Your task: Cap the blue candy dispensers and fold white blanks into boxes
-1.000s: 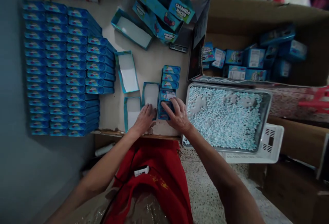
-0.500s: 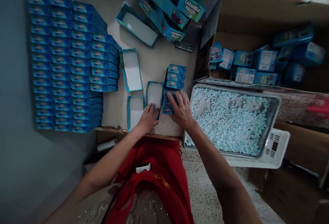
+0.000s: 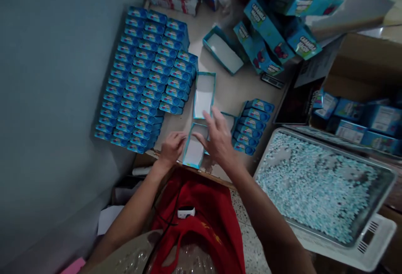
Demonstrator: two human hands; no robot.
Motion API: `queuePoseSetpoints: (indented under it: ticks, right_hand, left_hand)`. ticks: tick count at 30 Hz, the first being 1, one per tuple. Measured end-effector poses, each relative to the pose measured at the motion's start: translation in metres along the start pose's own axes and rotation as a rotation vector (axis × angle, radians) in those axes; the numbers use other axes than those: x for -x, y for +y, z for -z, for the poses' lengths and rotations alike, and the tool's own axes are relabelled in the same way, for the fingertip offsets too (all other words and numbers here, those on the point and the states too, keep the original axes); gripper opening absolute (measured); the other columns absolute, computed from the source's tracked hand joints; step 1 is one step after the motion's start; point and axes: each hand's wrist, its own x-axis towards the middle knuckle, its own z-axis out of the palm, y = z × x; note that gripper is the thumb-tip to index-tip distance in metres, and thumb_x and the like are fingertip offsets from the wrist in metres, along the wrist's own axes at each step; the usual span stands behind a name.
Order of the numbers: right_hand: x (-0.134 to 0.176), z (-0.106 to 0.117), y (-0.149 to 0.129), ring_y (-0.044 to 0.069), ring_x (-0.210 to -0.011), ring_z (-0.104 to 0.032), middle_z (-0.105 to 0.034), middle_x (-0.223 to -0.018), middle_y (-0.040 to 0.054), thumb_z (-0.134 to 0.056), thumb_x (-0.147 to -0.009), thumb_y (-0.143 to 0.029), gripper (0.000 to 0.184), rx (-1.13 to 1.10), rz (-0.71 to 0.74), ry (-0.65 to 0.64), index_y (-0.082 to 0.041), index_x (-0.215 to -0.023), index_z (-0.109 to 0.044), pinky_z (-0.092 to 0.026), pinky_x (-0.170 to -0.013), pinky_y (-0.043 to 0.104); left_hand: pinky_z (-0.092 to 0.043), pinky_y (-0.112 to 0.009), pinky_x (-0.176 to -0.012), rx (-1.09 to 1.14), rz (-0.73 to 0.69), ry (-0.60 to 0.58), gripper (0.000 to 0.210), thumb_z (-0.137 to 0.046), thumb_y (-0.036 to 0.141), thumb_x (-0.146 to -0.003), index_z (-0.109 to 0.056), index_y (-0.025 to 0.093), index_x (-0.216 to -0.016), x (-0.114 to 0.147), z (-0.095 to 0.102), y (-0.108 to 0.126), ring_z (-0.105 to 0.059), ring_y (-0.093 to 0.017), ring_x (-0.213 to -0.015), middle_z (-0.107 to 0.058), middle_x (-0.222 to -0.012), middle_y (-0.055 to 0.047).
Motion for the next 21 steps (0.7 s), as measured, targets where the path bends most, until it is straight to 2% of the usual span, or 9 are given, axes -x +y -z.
queuePoseSetpoints:
  ticks: [2, 4, 6, 8, 11, 14, 18, 21]
  right_hand:
    - [-0.048, -0.039, -0.031, 0.035, -0.159, -0.031, -0.034, -0.166, 0.0244, -0.061, -0.099, -0.056, 0.082, -0.039, 0.013, 0.021, -0.019, -0.165, -0.028, -0.037, -0.124, 0.058]
    - [-0.085, -0.081, -0.049, 0.038, -0.160, -0.025, -0.029, -0.167, 0.0278, -0.067, -0.095, -0.055, 0.090, -0.058, -0.001, 0.036, -0.014, -0.164, -0.027, -0.034, -0.125, 0.061]
    - [-0.106, -0.113, -0.058, 0.040, -0.160, -0.022, -0.031, -0.164, 0.0272, -0.072, -0.092, -0.048, 0.093, -0.059, -0.027, 0.045, -0.012, -0.164, -0.027, -0.031, -0.125, 0.064]
    - [-0.111, -0.131, -0.063, 0.040, -0.158, -0.023, -0.037, -0.158, 0.0256, -0.073, -0.090, -0.040, 0.092, -0.045, -0.078, 0.056, -0.012, -0.165, -0.028, -0.028, -0.126, 0.064]
    - [-0.107, -0.132, -0.073, 0.042, -0.153, -0.027, -0.036, -0.157, 0.0256, -0.072, -0.086, -0.033, 0.094, 0.016, -0.163, 0.042, -0.012, -0.167, -0.027, -0.030, -0.123, 0.065]
    - [-0.110, -0.125, -0.086, 0.044, -0.151, -0.028, -0.031, -0.160, 0.0268, -0.071, -0.083, -0.028, 0.097, 0.121, -0.172, -0.043, -0.012, -0.168, -0.027, -0.032, -0.120, 0.065]
    - [-0.129, -0.124, -0.093, 0.042, -0.143, -0.037, -0.040, -0.151, 0.0242, -0.068, -0.078, -0.019, 0.104, 0.196, -0.173, -0.105, -0.014, -0.170, -0.021, -0.026, -0.122, 0.068]
    - [-0.134, -0.117, -0.089, 0.038, -0.137, -0.041, -0.044, -0.145, 0.0191, -0.070, -0.076, -0.020, 0.107, 0.193, -0.144, -0.108, -0.020, -0.171, -0.021, -0.016, -0.126, 0.071]
  left_hand:
    - [-0.055, -0.037, -0.097, -0.013, 0.079, 0.057, 0.024, -0.052, 0.018, -0.104, -0.073, 0.020, -0.117, 0.013, 0.013, -0.024, -0.068, -0.024, -0.109, -0.076, -0.112, -0.008]
    - [-0.056, -0.038, -0.095, -0.027, 0.070, 0.066, 0.023, -0.054, 0.017, -0.102, -0.073, 0.019, -0.114, 0.029, 0.018, -0.039, -0.068, -0.025, -0.106, -0.077, -0.109, -0.008]
    - [-0.056, -0.039, -0.093, -0.037, 0.027, 0.064, 0.022, -0.055, 0.015, -0.101, -0.074, 0.018, -0.112, 0.048, 0.015, -0.046, -0.068, -0.026, -0.104, -0.076, -0.107, -0.009]
    - [-0.056, -0.040, -0.094, -0.022, 0.002, 0.070, 0.023, -0.055, 0.013, -0.100, -0.075, 0.018, -0.110, 0.068, 0.008, -0.046, -0.068, -0.027, -0.105, -0.076, -0.107, -0.010]
    - [-0.056, -0.041, -0.098, 0.030, 0.005, 0.077, 0.022, -0.057, 0.012, -0.099, -0.075, 0.020, -0.108, 0.092, -0.003, -0.044, -0.067, -0.026, -0.108, -0.076, -0.107, -0.009]
    - [-0.057, -0.042, -0.097, 0.064, -0.001, 0.086, 0.019, -0.057, 0.012, -0.099, -0.074, 0.020, -0.104, 0.102, -0.009, -0.045, -0.067, -0.026, -0.105, -0.075, -0.104, -0.009]
    - [-0.058, -0.044, -0.093, 0.074, -0.004, 0.087, 0.017, -0.056, 0.016, -0.101, -0.073, 0.019, -0.102, 0.096, -0.012, -0.044, -0.068, -0.027, -0.102, -0.075, -0.103, -0.010]
    - [-0.057, -0.046, -0.095, 0.040, -0.038, 0.055, 0.019, -0.057, 0.015, -0.100, -0.073, 0.019, -0.108, 0.086, -0.021, -0.028, -0.067, -0.029, -0.109, -0.075, -0.111, -0.012]
